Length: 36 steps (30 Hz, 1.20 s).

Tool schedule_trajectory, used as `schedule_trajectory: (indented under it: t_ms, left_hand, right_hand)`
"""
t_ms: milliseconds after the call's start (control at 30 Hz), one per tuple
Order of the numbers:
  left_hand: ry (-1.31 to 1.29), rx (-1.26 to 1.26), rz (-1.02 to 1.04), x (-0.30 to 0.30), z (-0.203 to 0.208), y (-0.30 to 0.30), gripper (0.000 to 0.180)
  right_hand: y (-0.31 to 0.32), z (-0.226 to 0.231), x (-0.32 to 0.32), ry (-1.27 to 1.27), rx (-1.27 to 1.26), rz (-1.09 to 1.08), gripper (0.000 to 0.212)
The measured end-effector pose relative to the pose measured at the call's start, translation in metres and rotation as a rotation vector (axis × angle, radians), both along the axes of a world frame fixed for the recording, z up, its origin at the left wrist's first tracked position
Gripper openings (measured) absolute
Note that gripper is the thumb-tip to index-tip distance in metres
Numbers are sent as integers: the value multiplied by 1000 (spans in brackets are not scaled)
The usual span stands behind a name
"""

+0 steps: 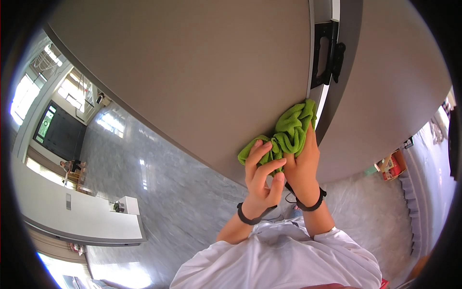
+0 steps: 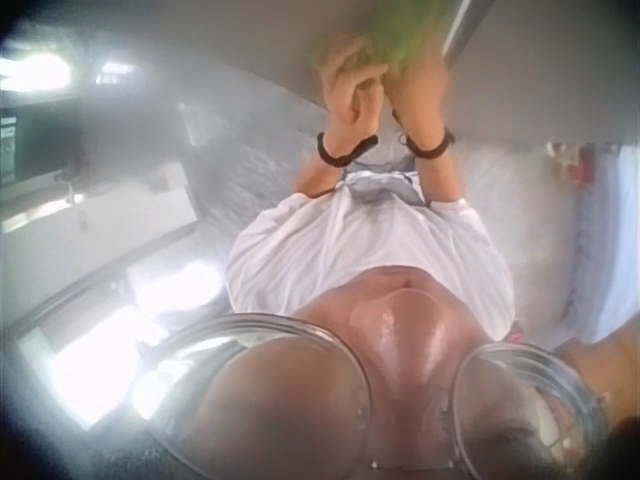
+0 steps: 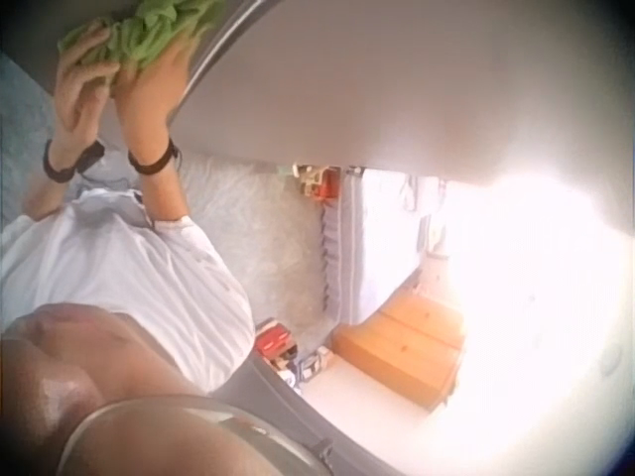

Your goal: The person wipes down the door and door frame surfaces and edges with a cloth.

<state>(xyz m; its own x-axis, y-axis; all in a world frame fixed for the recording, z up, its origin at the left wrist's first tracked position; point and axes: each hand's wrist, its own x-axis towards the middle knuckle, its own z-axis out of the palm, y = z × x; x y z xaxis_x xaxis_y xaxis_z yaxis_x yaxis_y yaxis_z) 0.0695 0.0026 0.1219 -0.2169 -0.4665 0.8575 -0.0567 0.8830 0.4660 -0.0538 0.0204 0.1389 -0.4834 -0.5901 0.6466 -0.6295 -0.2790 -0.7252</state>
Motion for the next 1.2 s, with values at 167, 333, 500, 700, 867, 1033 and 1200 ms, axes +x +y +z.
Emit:
schedule_trajectory:
  t_ms: [167,333,500,700,867,1033,1200]
  left_hand:
    - [-16,36,-56,10,-4,6,33]
    - [36,29,-21,9,-13,5,45]
    - [226,-150,178,2,-53,-3,55]
    - [-2,459,640,-2,-99,3,70]
    - [308,347,318,1,-96,11,70]
    - [363,413,73,-9,-75,13,70]
    - [231,-279,322,-49,-22,-20,45]
  right_hand:
    - [-8,28,-4,-63,-98,-1,67]
    - [-4,63,-6,61,-106,55,68]
    - [9,65,12,322,-29,120,89]
    - [20,85,66,596,142,330,82]
    - [18,86,57,626,103,347,89]
    - [16,87,31,563,110,288,89]
    - [8,78,-16,281,44,98,83]
